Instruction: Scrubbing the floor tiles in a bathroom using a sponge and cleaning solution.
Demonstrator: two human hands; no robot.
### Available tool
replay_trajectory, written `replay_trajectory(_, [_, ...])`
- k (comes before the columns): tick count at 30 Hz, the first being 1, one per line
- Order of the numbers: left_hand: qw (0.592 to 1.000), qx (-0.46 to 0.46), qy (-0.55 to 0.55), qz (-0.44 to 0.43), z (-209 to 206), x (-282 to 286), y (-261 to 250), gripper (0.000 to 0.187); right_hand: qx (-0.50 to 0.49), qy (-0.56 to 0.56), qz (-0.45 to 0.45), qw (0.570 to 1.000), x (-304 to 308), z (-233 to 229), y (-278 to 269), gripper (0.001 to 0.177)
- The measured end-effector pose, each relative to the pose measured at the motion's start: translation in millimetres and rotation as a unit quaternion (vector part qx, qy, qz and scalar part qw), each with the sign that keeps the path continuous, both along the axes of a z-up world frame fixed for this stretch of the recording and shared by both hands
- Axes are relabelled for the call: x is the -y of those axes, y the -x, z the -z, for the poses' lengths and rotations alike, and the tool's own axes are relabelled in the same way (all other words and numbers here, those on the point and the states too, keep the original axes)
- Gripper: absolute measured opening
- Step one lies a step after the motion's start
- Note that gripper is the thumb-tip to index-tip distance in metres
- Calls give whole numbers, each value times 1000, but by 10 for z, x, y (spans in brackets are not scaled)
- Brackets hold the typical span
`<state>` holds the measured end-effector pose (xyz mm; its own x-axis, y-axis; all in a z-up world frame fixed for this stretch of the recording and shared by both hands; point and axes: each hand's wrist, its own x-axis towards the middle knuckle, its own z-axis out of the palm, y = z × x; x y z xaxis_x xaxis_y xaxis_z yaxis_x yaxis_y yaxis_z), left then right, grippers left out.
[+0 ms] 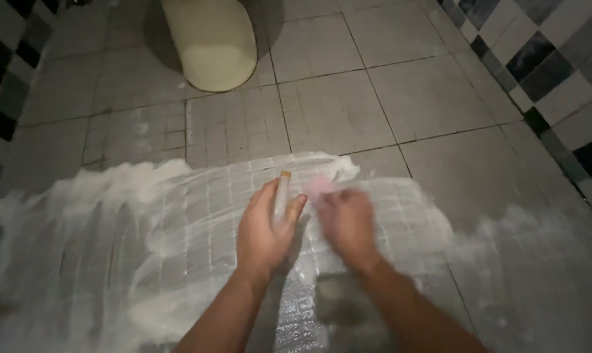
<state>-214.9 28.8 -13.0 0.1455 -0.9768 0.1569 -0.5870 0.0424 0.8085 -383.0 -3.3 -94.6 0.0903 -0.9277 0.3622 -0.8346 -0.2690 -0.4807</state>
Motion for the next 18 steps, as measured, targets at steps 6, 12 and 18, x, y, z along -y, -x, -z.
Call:
replay_trajectory(6, [999,-28,-9,-12,-24,87,27,56,-27,-149,199,968,512,278,1361,39])
replay_trajectory(12, [999,-36,5,-17,149,345,71,48,-88,-53,184,978,462,108,735,33])
replay_trajectory(18, [999,-38,11,-29,130,394,263,42,4,10,20,1000,484,448,-307,17])
